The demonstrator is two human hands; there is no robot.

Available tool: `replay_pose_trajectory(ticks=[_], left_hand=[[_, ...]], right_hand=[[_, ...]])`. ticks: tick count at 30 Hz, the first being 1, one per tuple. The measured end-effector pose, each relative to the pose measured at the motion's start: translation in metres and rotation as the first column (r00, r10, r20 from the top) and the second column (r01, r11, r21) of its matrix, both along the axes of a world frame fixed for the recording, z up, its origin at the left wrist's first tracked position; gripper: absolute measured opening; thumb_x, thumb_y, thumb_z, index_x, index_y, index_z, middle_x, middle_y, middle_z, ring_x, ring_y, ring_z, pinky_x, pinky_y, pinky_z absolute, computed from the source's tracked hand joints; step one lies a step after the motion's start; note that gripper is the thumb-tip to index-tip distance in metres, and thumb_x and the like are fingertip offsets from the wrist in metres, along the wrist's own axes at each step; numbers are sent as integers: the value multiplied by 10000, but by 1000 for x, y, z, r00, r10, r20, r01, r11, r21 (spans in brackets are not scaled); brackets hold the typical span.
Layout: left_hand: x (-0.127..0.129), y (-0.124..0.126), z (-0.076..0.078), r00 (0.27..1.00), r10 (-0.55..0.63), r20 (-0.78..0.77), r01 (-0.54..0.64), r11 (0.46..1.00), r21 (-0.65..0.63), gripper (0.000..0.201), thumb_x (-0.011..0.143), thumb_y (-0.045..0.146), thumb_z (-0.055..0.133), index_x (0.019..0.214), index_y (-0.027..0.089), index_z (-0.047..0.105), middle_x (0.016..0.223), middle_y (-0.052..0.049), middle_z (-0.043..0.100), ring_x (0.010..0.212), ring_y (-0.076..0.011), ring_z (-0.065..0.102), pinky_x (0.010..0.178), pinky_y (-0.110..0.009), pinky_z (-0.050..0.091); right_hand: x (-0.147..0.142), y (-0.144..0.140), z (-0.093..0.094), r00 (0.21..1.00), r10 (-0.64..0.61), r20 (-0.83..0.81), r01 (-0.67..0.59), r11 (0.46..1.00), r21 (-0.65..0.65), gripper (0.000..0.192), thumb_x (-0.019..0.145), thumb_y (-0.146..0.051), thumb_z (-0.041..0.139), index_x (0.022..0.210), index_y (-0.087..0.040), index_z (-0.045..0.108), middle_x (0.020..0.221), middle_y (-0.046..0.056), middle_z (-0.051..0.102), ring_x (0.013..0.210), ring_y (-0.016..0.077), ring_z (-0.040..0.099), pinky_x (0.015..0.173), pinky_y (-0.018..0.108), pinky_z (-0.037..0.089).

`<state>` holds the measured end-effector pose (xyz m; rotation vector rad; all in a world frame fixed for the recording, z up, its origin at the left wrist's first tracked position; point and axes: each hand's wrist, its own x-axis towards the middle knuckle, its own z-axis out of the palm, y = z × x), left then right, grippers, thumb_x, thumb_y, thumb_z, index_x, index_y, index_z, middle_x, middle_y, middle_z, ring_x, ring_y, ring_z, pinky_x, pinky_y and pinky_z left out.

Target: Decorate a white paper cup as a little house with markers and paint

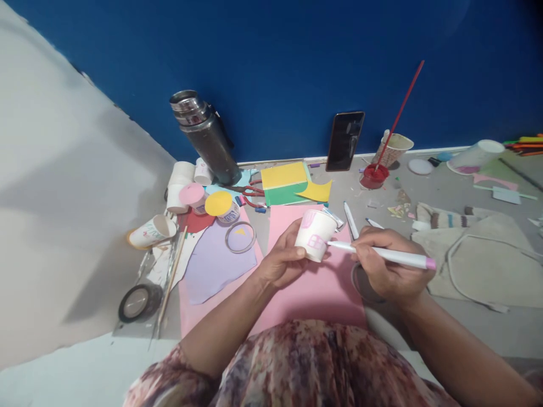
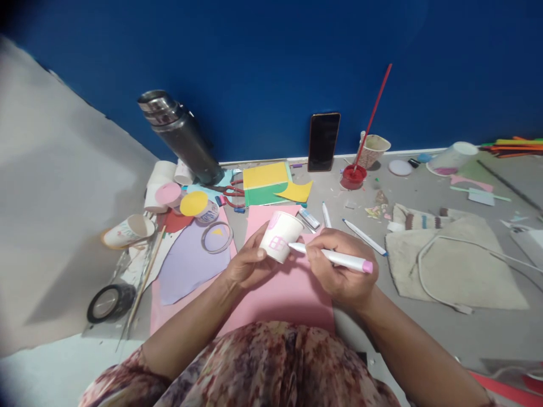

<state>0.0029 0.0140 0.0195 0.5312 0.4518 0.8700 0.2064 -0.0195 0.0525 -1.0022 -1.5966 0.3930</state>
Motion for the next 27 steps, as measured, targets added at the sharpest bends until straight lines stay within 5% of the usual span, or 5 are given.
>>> replay_pose_trajectory(ticks=[10, 27], left_hand=[[2, -1, 3, 1000, -11, 8, 11, 1000, 8, 815, 617, 183, 925, 1372, 185, 617, 1219, -114, 736, 1000, -255, 725, 911, -401, 602], [0, 0, 1, 1000, -12, 10, 12, 1000, -3, 857, 634, 255, 929, 1412, 182, 574, 1246, -133, 743, 1077, -283, 730, 927, -397, 583]], right_hand=[[1, -1, -3, 1000, 0, 3, 0, 1000, -14, 161, 906, -134, 670, 839, -261, 742, 748, 17, 759, 660, 201, 718, 640, 354, 588], [0, -2, 0, 1000, -14, 21, 14, 1000, -20, 152, 882, -124, 677, 800, -238, 736, 711, 18, 740, 616, 189, 697, 584, 333, 551]])
